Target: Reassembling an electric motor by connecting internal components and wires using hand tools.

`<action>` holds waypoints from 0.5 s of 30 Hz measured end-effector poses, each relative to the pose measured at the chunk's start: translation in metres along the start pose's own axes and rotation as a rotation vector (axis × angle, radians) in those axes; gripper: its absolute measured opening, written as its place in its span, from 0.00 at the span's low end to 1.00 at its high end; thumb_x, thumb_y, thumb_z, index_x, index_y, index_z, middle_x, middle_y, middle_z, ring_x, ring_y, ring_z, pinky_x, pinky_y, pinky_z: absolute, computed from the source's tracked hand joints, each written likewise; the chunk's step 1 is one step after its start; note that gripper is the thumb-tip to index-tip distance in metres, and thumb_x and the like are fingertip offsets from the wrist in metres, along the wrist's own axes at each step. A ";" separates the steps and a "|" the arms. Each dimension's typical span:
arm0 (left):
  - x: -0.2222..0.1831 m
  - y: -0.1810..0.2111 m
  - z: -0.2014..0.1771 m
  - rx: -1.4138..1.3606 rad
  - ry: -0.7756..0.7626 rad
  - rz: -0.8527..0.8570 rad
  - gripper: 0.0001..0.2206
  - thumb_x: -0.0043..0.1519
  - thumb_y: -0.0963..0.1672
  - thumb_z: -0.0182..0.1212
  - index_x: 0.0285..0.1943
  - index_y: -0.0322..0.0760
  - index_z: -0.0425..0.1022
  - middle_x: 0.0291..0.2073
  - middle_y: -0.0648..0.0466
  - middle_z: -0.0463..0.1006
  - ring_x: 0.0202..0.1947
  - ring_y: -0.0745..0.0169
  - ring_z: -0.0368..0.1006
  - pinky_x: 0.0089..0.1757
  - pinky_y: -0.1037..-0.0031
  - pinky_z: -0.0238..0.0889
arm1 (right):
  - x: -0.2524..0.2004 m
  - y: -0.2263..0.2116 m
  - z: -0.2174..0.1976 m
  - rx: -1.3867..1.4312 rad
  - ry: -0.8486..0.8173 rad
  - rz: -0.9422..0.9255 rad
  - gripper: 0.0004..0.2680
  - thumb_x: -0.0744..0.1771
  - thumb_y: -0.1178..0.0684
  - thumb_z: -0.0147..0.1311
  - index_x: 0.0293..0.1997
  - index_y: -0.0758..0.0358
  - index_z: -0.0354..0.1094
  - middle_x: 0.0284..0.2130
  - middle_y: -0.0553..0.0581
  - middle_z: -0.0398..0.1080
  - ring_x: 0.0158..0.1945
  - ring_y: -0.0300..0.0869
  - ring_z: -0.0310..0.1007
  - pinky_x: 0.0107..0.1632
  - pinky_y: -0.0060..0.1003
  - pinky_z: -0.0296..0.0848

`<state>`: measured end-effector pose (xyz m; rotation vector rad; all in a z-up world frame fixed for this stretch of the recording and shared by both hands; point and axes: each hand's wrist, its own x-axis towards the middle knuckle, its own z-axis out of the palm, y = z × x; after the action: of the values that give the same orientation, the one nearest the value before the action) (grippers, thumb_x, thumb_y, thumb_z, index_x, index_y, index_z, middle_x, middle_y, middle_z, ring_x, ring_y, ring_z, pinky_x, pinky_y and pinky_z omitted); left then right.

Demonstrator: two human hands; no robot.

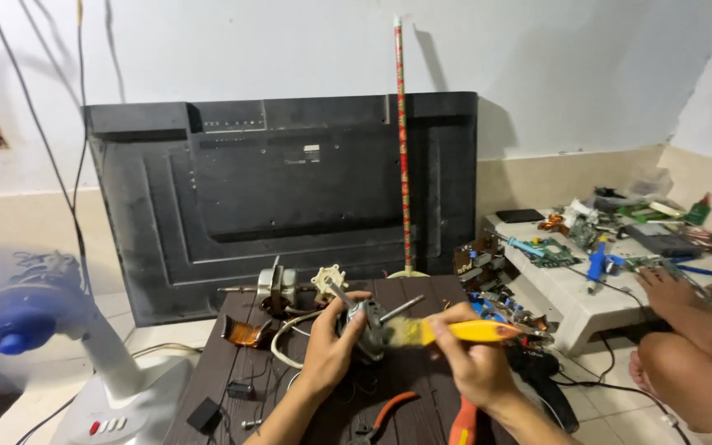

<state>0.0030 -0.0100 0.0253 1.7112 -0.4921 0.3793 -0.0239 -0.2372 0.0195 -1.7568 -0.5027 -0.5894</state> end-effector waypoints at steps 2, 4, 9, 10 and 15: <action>-0.001 -0.002 0.000 -0.059 -0.003 -0.116 0.16 0.63 0.47 0.55 0.57 0.41 0.79 0.33 0.54 0.78 0.34 0.65 0.74 0.38 0.74 0.69 | 0.006 0.009 -0.001 0.100 -0.100 0.079 0.05 0.68 0.55 0.50 0.34 0.63 0.68 0.28 0.57 0.76 0.25 0.39 0.75 0.27 0.29 0.76; 0.000 -0.008 0.000 -0.131 0.001 -0.150 0.17 0.65 0.48 0.52 0.58 0.36 0.77 0.33 0.54 0.78 0.33 0.67 0.73 0.37 0.76 0.67 | 0.023 0.008 -0.008 0.113 0.193 0.320 0.06 0.69 0.56 0.51 0.37 0.69 0.68 0.19 0.60 0.72 0.17 0.40 0.68 0.20 0.32 0.65; 0.002 -0.013 0.000 -0.111 -0.013 -0.127 0.20 0.65 0.50 0.49 0.58 0.35 0.77 0.35 0.53 0.79 0.35 0.65 0.74 0.39 0.74 0.68 | 0.050 0.028 -0.002 0.495 0.062 0.423 0.05 0.69 0.57 0.50 0.40 0.69 0.68 0.22 0.61 0.71 0.16 0.41 0.67 0.17 0.34 0.67; 0.004 -0.014 -0.001 -0.095 -0.013 -0.122 0.22 0.65 0.52 0.49 0.59 0.35 0.76 0.38 0.52 0.80 0.37 0.64 0.75 0.41 0.73 0.69 | 0.057 0.034 0.002 0.510 -0.011 0.536 0.05 0.70 0.56 0.51 0.40 0.69 0.67 0.22 0.61 0.70 0.15 0.42 0.65 0.16 0.35 0.65; 0.009 -0.019 -0.002 -0.114 -0.030 -0.121 0.20 0.65 0.51 0.50 0.59 0.36 0.77 0.32 0.56 0.73 0.31 0.67 0.69 0.35 0.75 0.62 | 0.067 0.020 0.007 0.520 0.065 0.410 0.05 0.69 0.56 0.51 0.39 0.68 0.66 0.25 0.61 0.71 0.19 0.40 0.66 0.22 0.32 0.65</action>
<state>0.0204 -0.0064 0.0144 1.6291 -0.4215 0.2343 0.0419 -0.2330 0.0451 -1.2853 -0.2100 -0.1965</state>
